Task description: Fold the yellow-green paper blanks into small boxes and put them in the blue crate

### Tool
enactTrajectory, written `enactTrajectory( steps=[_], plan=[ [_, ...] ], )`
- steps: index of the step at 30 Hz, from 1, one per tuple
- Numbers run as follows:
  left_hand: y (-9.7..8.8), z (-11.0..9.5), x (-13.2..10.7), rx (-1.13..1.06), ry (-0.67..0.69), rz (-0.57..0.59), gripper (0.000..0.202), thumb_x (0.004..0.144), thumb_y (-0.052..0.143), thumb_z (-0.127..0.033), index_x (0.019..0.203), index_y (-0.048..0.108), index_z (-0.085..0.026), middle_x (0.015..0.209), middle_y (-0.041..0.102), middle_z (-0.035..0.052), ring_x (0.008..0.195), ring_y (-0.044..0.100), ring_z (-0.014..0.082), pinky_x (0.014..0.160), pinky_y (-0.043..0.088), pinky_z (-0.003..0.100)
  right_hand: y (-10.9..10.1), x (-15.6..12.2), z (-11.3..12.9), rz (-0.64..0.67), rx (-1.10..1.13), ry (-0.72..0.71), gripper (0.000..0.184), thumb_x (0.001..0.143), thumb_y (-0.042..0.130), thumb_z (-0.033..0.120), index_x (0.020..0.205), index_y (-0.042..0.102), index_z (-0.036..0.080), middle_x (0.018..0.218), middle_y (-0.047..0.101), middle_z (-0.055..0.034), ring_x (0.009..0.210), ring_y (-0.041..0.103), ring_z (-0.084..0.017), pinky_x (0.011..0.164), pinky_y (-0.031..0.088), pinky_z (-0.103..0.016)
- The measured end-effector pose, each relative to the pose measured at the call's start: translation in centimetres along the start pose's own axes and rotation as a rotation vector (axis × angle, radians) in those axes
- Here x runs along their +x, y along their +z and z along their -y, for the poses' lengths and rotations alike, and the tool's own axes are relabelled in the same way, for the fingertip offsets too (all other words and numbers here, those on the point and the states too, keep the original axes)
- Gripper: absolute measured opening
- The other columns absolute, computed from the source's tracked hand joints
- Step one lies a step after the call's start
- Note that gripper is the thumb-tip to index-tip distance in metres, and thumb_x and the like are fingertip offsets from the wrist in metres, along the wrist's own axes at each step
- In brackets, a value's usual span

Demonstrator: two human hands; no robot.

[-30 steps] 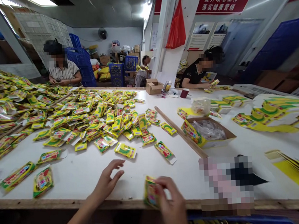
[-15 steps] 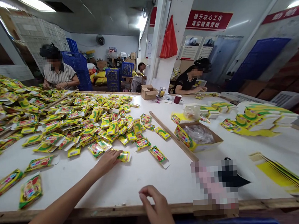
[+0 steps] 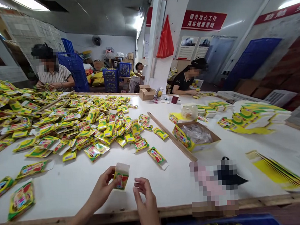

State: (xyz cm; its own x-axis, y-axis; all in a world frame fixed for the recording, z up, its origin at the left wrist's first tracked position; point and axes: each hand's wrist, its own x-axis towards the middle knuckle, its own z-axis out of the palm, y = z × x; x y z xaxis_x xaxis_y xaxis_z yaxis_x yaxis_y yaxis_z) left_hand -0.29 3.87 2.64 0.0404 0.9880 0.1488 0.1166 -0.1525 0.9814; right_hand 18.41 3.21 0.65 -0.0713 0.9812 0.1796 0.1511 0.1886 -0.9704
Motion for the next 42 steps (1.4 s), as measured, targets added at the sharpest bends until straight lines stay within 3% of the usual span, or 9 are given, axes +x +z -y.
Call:
enactTrajectory(
  steps=[4, 8, 14, 16, 19, 25, 33, 42],
  plan=[
    [0.8, 0.2, -3.2, -0.237, -0.035, -0.089, 0.04, 0.089, 0.058, -0.033, 0.121, 0.034, -0.028, 0.094, 0.067, 0.0022, 0.087, 0.064, 0.0196, 0.077, 0.049, 0.031, 2.3, -0.2, 0.5, 0.079, 0.081, -0.019, 0.021, 0.089, 0.058, 0.035, 0.106, 0.055, 0.023, 0.101, 0.068, -0.007, 0.085, 0.068, -0.02, 0.077, 0.056, -0.029],
    [0.5, 0.9, -4.0, -0.158, -0.023, -0.068, 0.029, 0.089, 0.058, -0.033, 0.114, 0.047, -0.026, 0.1, 0.068, 0.0041, 0.089, 0.065, 0.0202, 0.08, 0.05, 0.031, 3.3, -0.1, 0.9, 0.139, 0.061, -0.045, 0.023, 0.09, 0.058, 0.03, 0.111, 0.057, 0.022, 0.101, 0.069, -0.0064, 0.085, 0.068, -0.02, 0.078, 0.054, -0.028],
    [-0.6, 1.1, -3.6, 0.041, 0.024, -0.11, 0.016, 0.091, 0.054, -0.032, 0.09, 0.064, -0.02, 0.09, 0.067, 0.0049, 0.087, 0.064, 0.0209, 0.078, 0.05, 0.03, 3.9, 1.3, 1.7, 0.216, -0.017, -0.112, 0.015, 0.09, 0.055, 0.027, 0.088, 0.068, 0.02, 0.088, 0.07, -0.0044, 0.083, 0.066, -0.02, 0.075, 0.051, -0.026],
    [-0.7, 1.2, -3.4, 0.061, 0.065, -0.17, 0.015, 0.091, 0.054, -0.031, 0.094, 0.064, -0.021, 0.096, 0.067, 0.0059, 0.093, 0.064, 0.0219, 0.082, 0.05, 0.032, 4.3, 1.7, 1.8, 0.195, -0.034, -0.142, 0.015, 0.09, 0.054, 0.025, 0.085, 0.067, 0.02, 0.086, 0.069, -0.0043, 0.083, 0.065, -0.02, 0.075, 0.051, -0.026],
    [-0.8, 1.2, -3.4, 0.014, 0.065, -0.234, 0.021, 0.09, 0.054, -0.031, 0.108, 0.059, -0.022, 0.1, 0.068, 0.0056, 0.095, 0.065, 0.0216, 0.084, 0.051, 0.033, 4.8, 1.9, 1.7, 0.145, -0.008, -0.136, 0.012, 0.089, 0.054, 0.022, 0.095, 0.064, 0.02, 0.089, 0.069, -0.0042, 0.083, 0.066, -0.018, 0.076, 0.051, -0.026],
    [-1.0, 0.5, -4.1, 0.088, 0.068, -0.154, 0.017, 0.09, 0.057, -0.033, 0.096, 0.066, -0.02, 0.098, 0.07, 0.0062, 0.096, 0.065, 0.0221, 0.086, 0.049, 0.032, 4.8, 1.2, 2.2, 0.224, 0.013, -0.2, 0.011, 0.087, 0.059, 0.023, 0.09, 0.069, 0.021, 0.094, 0.069, -0.0057, 0.09, 0.065, -0.02, 0.077, 0.051, -0.026],
    [-0.6, 0.3, -3.3, 0.019, -0.047, -0.273, 0.019, 0.086, 0.06, -0.037, 0.087, 0.066, -0.018, 0.083, 0.071, 0.004, 0.078, 0.065, 0.0196, 0.072, 0.05, 0.028, 5.3, 2.0, 3.0, 0.151, -0.053, -0.136, 0.016, 0.088, 0.058, 0.029, 0.08, 0.066, 0.018, 0.076, 0.069, -0.0037, 0.072, 0.063, -0.018, 0.067, 0.049, -0.025],
    [-0.9, 0.6, -3.2, -0.009, -0.059, -0.243, 0.022, 0.085, 0.062, -0.038, 0.088, 0.068, -0.017, 0.083, 0.071, 0.005, 0.08, 0.065, 0.0202, 0.074, 0.05, 0.028, 5.1, 2.0, 2.6, 0.199, -0.028, -0.058, 0.019, 0.089, 0.057, 0.034, 0.082, 0.064, 0.018, 0.077, 0.068, -0.004, 0.073, 0.063, -0.019, 0.068, 0.048, -0.026]
  ],
)
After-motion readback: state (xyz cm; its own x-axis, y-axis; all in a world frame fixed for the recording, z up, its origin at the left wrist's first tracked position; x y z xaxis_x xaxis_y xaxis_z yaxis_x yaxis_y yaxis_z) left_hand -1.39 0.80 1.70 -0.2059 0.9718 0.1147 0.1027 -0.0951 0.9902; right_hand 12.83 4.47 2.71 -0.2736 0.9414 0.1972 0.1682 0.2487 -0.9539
